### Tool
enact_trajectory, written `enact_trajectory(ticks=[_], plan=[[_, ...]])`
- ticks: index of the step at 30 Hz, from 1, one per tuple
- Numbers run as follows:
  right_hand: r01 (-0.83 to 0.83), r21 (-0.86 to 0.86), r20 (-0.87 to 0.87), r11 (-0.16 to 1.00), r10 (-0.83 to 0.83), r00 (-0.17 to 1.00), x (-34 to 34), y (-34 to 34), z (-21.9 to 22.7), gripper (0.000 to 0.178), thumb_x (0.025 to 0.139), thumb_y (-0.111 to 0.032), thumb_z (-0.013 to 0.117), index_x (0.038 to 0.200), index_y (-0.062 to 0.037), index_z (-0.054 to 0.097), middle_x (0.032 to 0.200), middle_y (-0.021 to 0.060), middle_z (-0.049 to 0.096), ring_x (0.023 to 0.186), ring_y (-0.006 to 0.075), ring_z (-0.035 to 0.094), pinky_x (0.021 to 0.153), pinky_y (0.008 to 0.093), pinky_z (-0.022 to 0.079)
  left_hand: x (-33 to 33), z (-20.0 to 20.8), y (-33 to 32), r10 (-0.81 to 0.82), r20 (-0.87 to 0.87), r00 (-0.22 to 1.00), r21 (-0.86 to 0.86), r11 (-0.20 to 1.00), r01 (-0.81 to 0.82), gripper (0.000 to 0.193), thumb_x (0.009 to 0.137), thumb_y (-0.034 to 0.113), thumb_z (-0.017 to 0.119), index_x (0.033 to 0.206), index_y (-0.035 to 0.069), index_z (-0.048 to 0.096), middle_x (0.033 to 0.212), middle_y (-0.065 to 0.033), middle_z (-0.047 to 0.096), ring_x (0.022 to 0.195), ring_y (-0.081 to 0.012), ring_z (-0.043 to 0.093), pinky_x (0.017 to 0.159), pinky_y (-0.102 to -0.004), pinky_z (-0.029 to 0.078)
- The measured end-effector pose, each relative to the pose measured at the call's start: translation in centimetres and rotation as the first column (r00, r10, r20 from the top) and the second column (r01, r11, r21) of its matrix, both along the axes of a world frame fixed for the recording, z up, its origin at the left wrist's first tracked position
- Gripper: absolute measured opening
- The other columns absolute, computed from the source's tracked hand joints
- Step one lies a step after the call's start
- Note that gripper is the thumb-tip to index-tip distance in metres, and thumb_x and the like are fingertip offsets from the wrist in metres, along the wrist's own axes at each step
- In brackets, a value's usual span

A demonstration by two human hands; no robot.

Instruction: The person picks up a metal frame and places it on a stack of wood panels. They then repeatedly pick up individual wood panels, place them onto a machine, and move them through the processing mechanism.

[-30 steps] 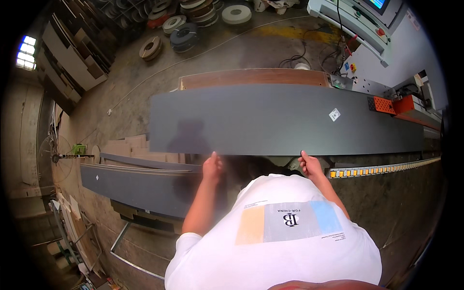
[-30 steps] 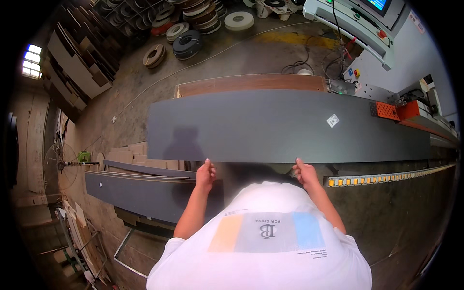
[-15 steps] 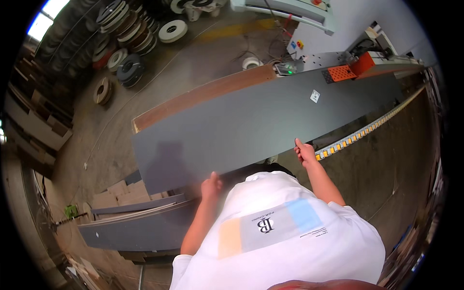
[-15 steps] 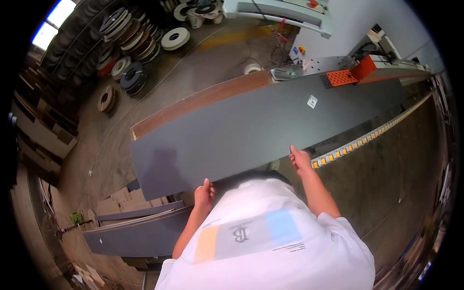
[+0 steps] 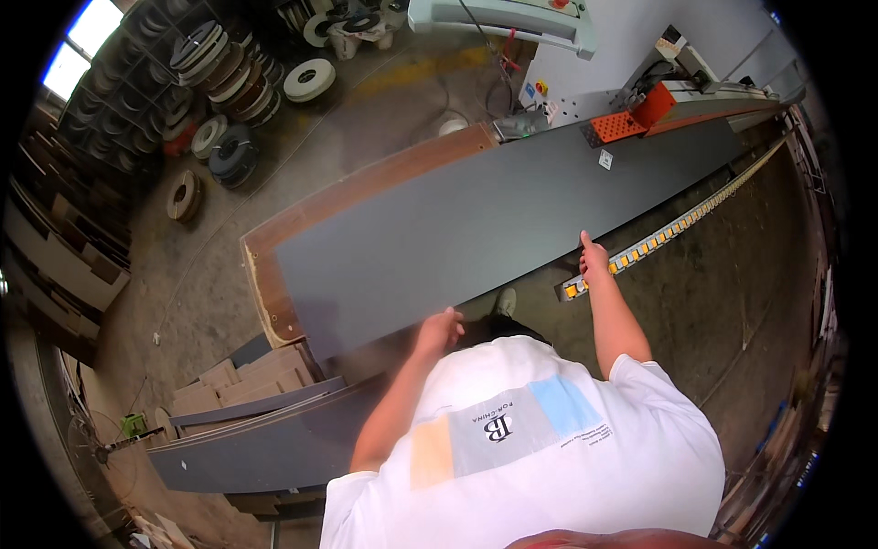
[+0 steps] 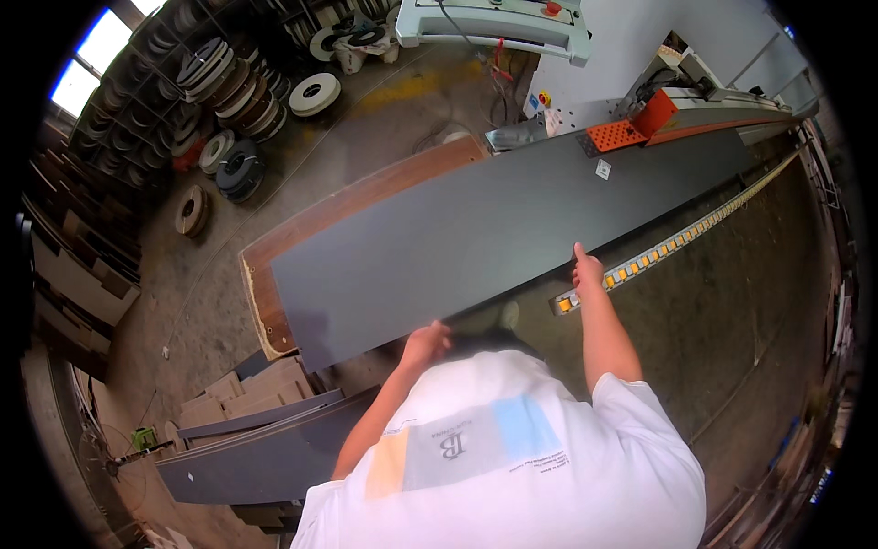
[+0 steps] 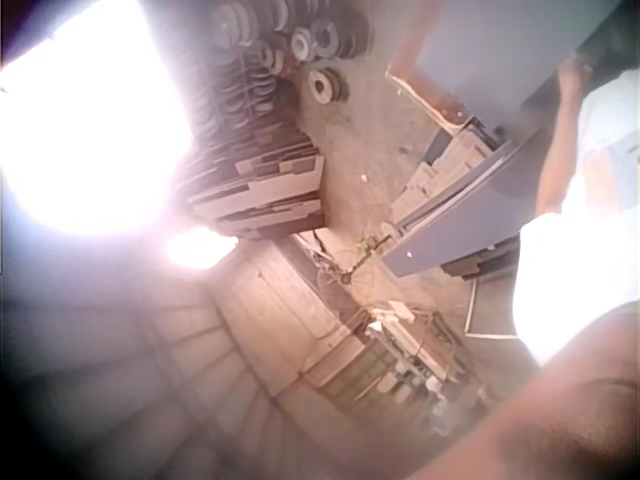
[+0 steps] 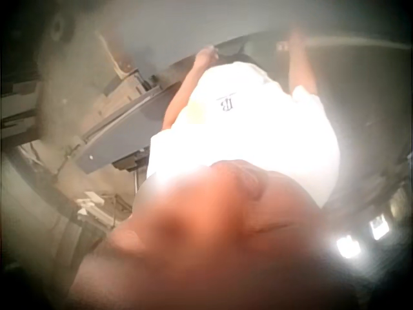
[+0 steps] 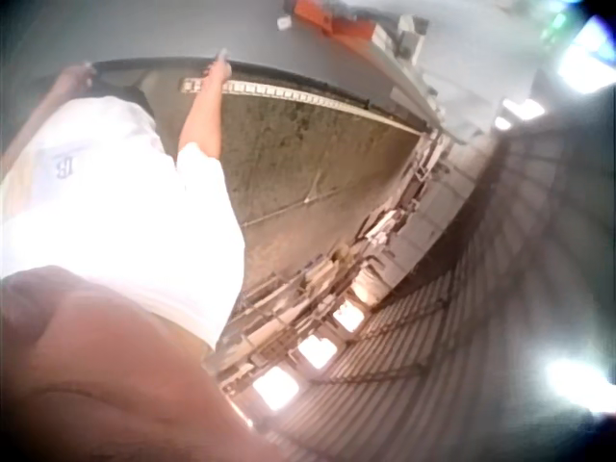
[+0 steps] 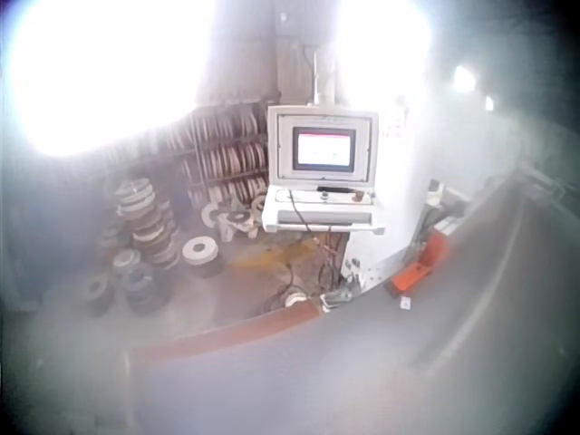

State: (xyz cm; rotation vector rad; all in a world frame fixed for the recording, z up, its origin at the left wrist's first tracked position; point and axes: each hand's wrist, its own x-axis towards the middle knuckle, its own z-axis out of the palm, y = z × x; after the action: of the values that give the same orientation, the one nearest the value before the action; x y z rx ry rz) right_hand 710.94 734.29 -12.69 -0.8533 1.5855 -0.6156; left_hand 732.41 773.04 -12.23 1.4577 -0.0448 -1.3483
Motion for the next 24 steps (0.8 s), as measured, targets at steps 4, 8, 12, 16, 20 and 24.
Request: enact_trajectory(ticks=[4,8,12,16,20,24], plan=[[-0.230,0.092,-0.136,0.969,0.241,0.961,1.4,4.2,-0.3,0.049,0.087,-0.056,0.076,0.077,-0.0139,0.052,0.064,-0.0036,0.046,0.046,0.0059,0.035,0.040,0.0224,0.024,0.4,1.2,3.2,0.104,0.010,0.995,0.080,0.991,-0.104,0.046,0.104,0.045,0.055,0.105,0.001,0.068,0.071,-0.0022,0.062,0.056,-0.0103,0.050,0.050,-0.0256,0.040],[-0.370,0.222,-0.030,0.902,0.386,0.922,4.9,12.2,1.6,0.053,0.087,-0.059,0.074,0.077,-0.0099,0.057,0.061,-0.0035,0.049,0.043,0.0065,0.037,0.039,0.0244,0.027,1.8,-0.2,10.2,0.429,0.018,0.903,0.168,0.889,-0.426,0.046,0.103,0.047,0.057,0.106,0.002,0.068,0.068,-0.0004,0.058,0.053,-0.0084,0.046,0.049,-0.0242,0.037],[-0.576,0.344,0.130,0.741,0.570,0.811,8.0,19.2,2.2,0.050,0.091,-0.059,0.071,0.079,-0.0120,0.058,0.063,-0.0051,0.051,0.044,0.0040,0.038,0.040,0.0229,0.026,3.3,-0.3,15.5,0.657,-0.019,0.753,0.158,0.746,-0.647,0.040,0.103,0.047,0.059,0.096,0.008,0.064,0.066,0.0018,0.055,0.051,-0.0071,0.045,0.045,-0.0231,0.035],[-0.764,0.353,0.193,0.541,0.757,0.625,11.2,22.6,2.4,0.051,0.096,-0.056,0.065,0.084,-0.0068,0.064,0.064,-0.0029,0.052,0.046,0.0054,0.040,0.040,0.0231,0.028,4.3,-0.7,15.5,0.603,0.031,0.797,0.125,0.789,-0.601,0.039,0.102,0.046,0.060,0.092,0.009,0.063,0.065,0.0019,0.055,0.051,-0.0071,0.045,0.044,-0.0229,0.034],[-0.827,0.378,0.241,0.415,0.819,0.521,13.7,23.9,1.9,0.053,0.098,-0.058,0.061,0.088,-0.0066,0.066,0.065,-0.0033,0.052,0.048,0.0062,0.039,0.043,0.0246,0.030,4.3,-1.2,11.4,0.426,0.182,0.886,0.183,0.871,-0.456,0.042,0.102,0.048,0.060,0.087,0.009,0.063,0.063,0.0011,0.056,0.051,-0.0073,0.046,0.044,-0.0234,0.033],[-0.748,0.430,0.290,0.505,0.708,0.644,14.1,24.5,1.4,0.054,0.099,-0.058,0.059,0.090,-0.0051,0.064,0.064,-0.0024,0.052,0.047,0.0075,0.038,0.044,0.0259,0.030,3.7,-1.4,8.8,0.275,0.191,0.942,0.207,0.927,-0.313,0.049,0.101,0.052,0.059,0.089,0.004,0.066,0.064,-0.0013,0.059,0.052,-0.0084,0.049,0.046,-0.0246,0.036]])
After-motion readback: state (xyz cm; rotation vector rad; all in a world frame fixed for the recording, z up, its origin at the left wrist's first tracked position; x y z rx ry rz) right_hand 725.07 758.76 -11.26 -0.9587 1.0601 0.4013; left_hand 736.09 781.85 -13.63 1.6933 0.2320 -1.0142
